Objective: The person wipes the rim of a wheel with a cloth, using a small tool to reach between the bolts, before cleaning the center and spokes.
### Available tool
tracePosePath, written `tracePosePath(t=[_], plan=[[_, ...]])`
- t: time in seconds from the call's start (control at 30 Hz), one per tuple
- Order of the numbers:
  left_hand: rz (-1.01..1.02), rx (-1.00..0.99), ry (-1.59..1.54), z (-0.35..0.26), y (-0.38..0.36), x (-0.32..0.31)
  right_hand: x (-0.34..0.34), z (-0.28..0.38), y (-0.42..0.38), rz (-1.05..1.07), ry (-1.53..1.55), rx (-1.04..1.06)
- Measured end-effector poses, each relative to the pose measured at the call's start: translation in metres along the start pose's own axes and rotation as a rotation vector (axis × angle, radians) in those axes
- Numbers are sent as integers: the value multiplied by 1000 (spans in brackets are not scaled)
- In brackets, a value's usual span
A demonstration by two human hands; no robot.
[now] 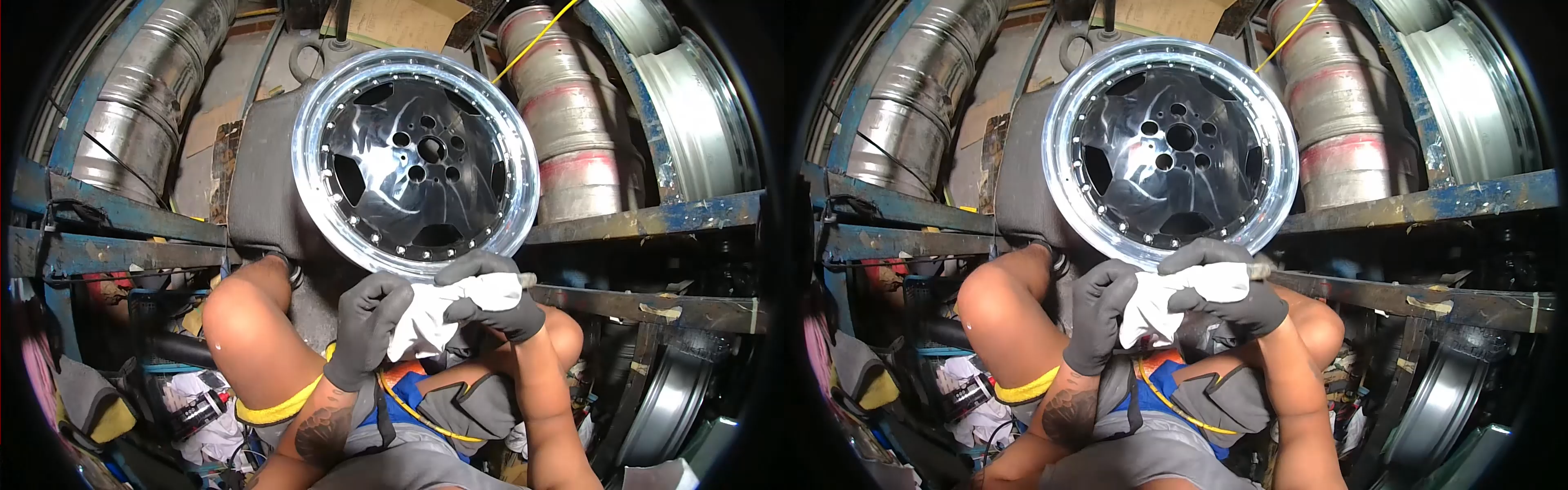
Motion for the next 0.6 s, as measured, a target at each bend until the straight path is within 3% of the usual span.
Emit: tracePosePath(t=[0.07, 0.1, 0.2, 0.3, 0.33, 0.43, 0.47, 0.6], plan=[[15, 115, -90, 13, 2, -4, -4, 12, 2, 61, -124, 187], [6, 158, -93, 19, 1, -7, -4, 9, 0, 43, -90, 103], [17, 256, -211, 44, 0, -12, -6, 14, -2, 53, -184, 136], [124, 296, -358, 58, -7, -19, 1, 3, -8, -153, -244, 255], [85, 247, -339, 30, -10, -30, 4, -3, -7, -215, -218, 147], [84, 18, 41, 29, 1, -22, 6, -5, -6, -324, -74, 21], [84, -81, 179, 19, 0, -22, 6, -5, -5, -284, -42, 76], [72, 110, -95, 39, -2, -19, 2, -4, -1, -114, 43, -27]])
Point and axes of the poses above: each hand's wrist, its own y-axis towards the middle knuckle, its own x-axis out of the back of the hand, z = x × y, the point moved 8 cm from there along y, towards the middle knuckle, and after that the axes turned 14 degrees about -z, right-handed, at the moved point
